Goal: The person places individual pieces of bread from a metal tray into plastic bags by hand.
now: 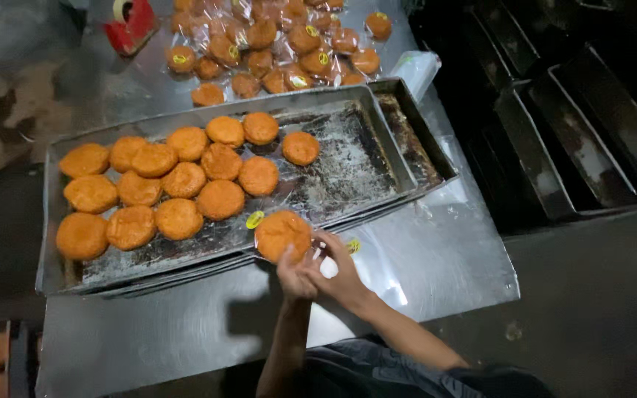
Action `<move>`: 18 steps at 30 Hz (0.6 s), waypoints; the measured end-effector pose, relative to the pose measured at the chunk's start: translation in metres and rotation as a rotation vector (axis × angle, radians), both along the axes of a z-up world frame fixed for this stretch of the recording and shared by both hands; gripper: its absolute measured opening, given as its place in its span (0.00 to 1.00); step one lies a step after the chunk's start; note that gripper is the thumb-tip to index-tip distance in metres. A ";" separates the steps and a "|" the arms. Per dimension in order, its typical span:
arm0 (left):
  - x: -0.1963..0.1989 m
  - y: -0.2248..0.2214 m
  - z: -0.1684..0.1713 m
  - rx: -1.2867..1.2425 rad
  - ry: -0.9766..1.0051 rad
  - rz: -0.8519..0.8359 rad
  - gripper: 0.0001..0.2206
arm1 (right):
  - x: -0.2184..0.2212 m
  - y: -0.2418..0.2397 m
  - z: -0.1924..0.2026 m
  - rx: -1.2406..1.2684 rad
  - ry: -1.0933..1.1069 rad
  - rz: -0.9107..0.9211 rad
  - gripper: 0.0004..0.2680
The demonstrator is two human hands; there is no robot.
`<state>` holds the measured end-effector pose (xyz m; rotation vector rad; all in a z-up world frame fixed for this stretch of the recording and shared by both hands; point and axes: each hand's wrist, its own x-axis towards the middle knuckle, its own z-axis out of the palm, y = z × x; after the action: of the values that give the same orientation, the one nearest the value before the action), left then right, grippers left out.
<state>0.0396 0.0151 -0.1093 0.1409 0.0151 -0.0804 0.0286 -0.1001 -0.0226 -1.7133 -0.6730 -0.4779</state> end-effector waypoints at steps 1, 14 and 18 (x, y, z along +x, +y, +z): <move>-0.004 -0.010 -0.007 0.101 -0.150 -0.005 0.13 | 0.006 -0.009 0.001 -0.072 0.105 -0.116 0.26; 0.004 -0.131 -0.136 2.141 -0.852 0.015 0.09 | 0.130 -0.083 0.028 -0.342 -0.141 0.024 0.20; 0.005 -0.108 -0.150 1.493 -0.587 -0.130 0.08 | -0.001 -0.158 -0.109 -0.513 1.143 0.009 0.17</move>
<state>0.0443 -0.0927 -0.2596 1.6538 -0.5327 -0.1420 0.0272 -0.2581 -0.1320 -2.0819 0.0623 0.7369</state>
